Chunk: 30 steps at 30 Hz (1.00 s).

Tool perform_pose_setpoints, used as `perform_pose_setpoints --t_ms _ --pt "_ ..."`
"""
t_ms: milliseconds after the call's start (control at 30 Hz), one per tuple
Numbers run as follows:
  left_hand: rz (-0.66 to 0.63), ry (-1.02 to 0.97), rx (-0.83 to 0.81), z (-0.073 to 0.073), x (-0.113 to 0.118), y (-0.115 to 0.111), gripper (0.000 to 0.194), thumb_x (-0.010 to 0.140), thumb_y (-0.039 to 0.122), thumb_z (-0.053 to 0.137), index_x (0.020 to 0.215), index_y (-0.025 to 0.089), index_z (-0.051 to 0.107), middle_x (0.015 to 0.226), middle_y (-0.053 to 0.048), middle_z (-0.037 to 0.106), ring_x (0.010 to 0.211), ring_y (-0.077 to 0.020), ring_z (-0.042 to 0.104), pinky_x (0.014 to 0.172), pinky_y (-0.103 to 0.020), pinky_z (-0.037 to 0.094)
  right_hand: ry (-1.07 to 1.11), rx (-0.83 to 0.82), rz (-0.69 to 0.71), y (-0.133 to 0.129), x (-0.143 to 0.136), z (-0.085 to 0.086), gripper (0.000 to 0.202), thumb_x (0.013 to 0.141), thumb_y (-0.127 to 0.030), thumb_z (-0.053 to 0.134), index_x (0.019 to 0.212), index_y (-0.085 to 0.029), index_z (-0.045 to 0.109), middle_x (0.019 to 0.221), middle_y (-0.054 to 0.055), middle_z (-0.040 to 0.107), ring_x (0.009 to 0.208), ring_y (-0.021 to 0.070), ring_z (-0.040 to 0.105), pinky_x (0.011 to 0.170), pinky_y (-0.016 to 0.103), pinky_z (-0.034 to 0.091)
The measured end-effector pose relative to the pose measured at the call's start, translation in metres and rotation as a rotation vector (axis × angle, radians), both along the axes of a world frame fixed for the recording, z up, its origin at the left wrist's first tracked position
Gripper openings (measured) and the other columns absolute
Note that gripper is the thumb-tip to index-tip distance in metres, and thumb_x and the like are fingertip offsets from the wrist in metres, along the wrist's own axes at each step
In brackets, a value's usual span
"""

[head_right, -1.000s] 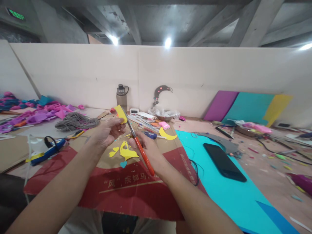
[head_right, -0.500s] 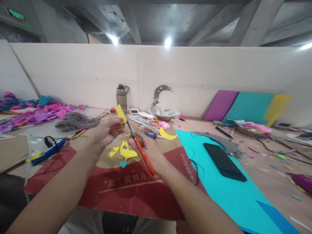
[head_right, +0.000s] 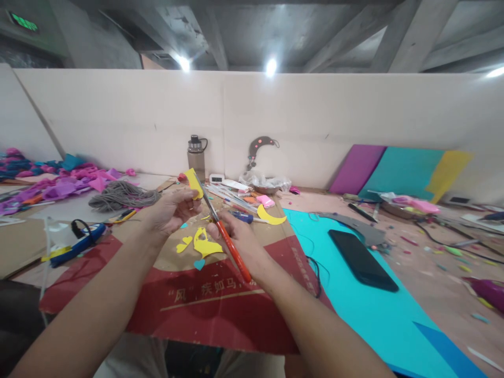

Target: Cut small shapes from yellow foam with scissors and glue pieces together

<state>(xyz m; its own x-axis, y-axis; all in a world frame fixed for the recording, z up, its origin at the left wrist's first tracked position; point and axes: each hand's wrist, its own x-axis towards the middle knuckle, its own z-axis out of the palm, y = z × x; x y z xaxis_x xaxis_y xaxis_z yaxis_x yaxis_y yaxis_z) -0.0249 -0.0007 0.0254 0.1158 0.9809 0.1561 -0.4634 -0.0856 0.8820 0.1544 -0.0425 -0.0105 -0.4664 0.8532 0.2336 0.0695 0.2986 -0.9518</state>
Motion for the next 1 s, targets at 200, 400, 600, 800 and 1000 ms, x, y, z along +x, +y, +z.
perform_pose_setpoints --t_ms 200,400,600,800,1000 --pt "-0.023 0.023 0.017 0.001 -0.002 -0.002 0.014 0.061 0.016 0.075 0.063 0.012 0.062 0.055 0.0 0.057 0.051 -0.0072 0.05 0.052 -0.021 0.042 0.011 -0.001 0.022 0.002 0.001 -0.002 0.027 0.086 -0.049 0.055 0.091 -0.023 0.048 0.056 -0.009 0.03 0.045 0.0061 0.028 0.043 0.02 0.026" --pt "-0.055 0.063 0.027 0.0 -0.006 0.001 0.013 0.062 0.017 0.075 0.064 0.012 0.063 0.056 0.0 0.058 0.051 -0.007 0.051 0.053 -0.02 0.041 0.012 -0.003 -0.009 0.0 0.001 -0.001 0.029 0.082 -0.048 0.06 0.093 -0.022 0.054 0.056 -0.008 0.034 0.046 0.0064 0.028 0.043 0.02 0.026" --pt "-0.062 0.104 0.018 0.003 -0.01 0.0 0.014 0.061 0.019 0.076 0.062 0.012 0.063 0.055 0.0 0.057 0.05 -0.0072 0.051 0.052 -0.021 0.041 -0.003 0.045 0.004 -0.001 0.002 0.001 0.028 0.084 -0.05 0.056 0.092 -0.023 0.054 0.059 -0.007 0.035 0.048 0.0075 0.03 0.044 0.02 0.027" --pt "-0.075 0.12 0.05 0.001 -0.011 0.001 0.015 0.061 0.02 0.076 0.062 0.012 0.063 0.055 0.0 0.057 0.05 -0.0067 0.05 0.054 -0.021 0.041 -0.055 0.18 -0.007 -0.003 0.005 0.007 0.027 0.087 -0.046 0.054 0.097 -0.022 0.056 0.072 -0.001 0.049 0.064 0.0115 0.046 0.057 0.023 0.039" --pt "-0.082 0.147 0.067 0.0 -0.011 0.001 0.017 0.061 0.018 0.077 0.059 0.012 0.061 0.057 0.001 0.056 0.053 -0.0064 0.05 0.056 -0.021 0.041 -0.114 0.218 -0.025 -0.005 0.004 0.008 0.032 0.088 -0.049 0.051 0.102 -0.02 0.056 0.075 0.001 0.052 0.067 0.0131 0.047 0.058 0.025 0.04"
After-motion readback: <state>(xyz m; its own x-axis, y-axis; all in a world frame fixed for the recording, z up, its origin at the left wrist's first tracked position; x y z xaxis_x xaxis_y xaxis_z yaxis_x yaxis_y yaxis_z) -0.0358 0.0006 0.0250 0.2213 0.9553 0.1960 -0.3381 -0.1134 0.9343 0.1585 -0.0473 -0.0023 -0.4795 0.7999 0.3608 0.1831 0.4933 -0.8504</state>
